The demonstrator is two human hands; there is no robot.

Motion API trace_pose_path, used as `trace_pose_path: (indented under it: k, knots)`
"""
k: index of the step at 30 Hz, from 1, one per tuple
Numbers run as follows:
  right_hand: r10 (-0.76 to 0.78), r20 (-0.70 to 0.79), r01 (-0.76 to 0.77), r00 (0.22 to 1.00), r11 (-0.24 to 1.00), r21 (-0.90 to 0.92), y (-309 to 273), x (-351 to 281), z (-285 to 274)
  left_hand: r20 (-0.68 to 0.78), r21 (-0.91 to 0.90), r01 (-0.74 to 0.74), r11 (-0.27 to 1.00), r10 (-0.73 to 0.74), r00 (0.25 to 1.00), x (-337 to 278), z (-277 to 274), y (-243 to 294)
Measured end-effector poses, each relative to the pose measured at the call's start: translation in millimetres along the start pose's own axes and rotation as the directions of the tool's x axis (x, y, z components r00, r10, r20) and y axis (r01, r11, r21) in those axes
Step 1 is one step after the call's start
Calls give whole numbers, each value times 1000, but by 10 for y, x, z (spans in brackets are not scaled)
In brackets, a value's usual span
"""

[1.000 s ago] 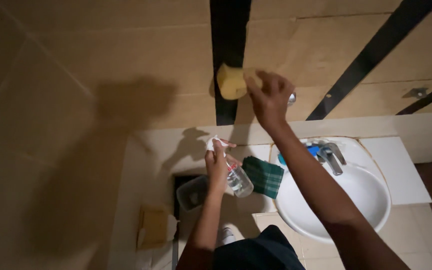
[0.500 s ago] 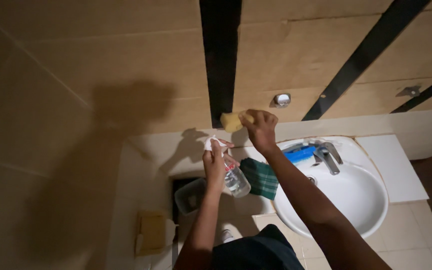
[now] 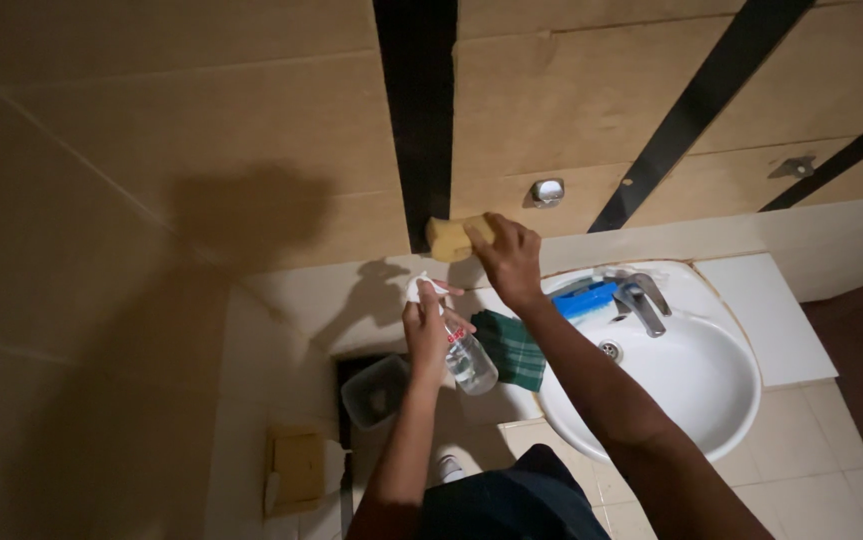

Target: The person sprays a cleaning solution onto the bathroom wall and wipes the surface with a yellow sponge. They repeatedly spray and wipe different sections of the wall, moving from the area above the toilet to the wall above the sink.

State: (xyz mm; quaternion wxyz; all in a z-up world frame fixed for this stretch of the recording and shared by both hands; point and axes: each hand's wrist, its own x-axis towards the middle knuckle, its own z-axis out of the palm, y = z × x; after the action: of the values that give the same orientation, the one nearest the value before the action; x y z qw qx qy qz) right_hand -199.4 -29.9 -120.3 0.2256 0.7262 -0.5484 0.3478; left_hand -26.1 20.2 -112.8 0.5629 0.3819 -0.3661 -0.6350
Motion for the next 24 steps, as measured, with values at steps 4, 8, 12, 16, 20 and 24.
trace_pose_path:
  k: [4,8,12,16,20,24]
  knots:
    - [43,69,-44,997,999,4,154,-116,-41,-9,15,-13,1000,14,1000,-24,-5,6]
    - [46,44,-42,998,995,-88,439,-301,-112,25,55,-6,998,4,1000,-52,40,-1]
    - [123,7,-122,992,989,-83,676,-384,-206,61,67,33,997,-37,997,-17,107,-69]
    - [185,13,-180,983,969,-169,860,-346,-334,99,52,18,999,-23,995,-32,228,-87]
    - [184,-86,-194,979,972,-135,1063,-213,-569,128,109,27,994,-41,991,-16,381,-107]
    - [137,-80,-147,987,979,-139,1217,-5,-875,180,94,45,995,-61,982,3,539,-145]
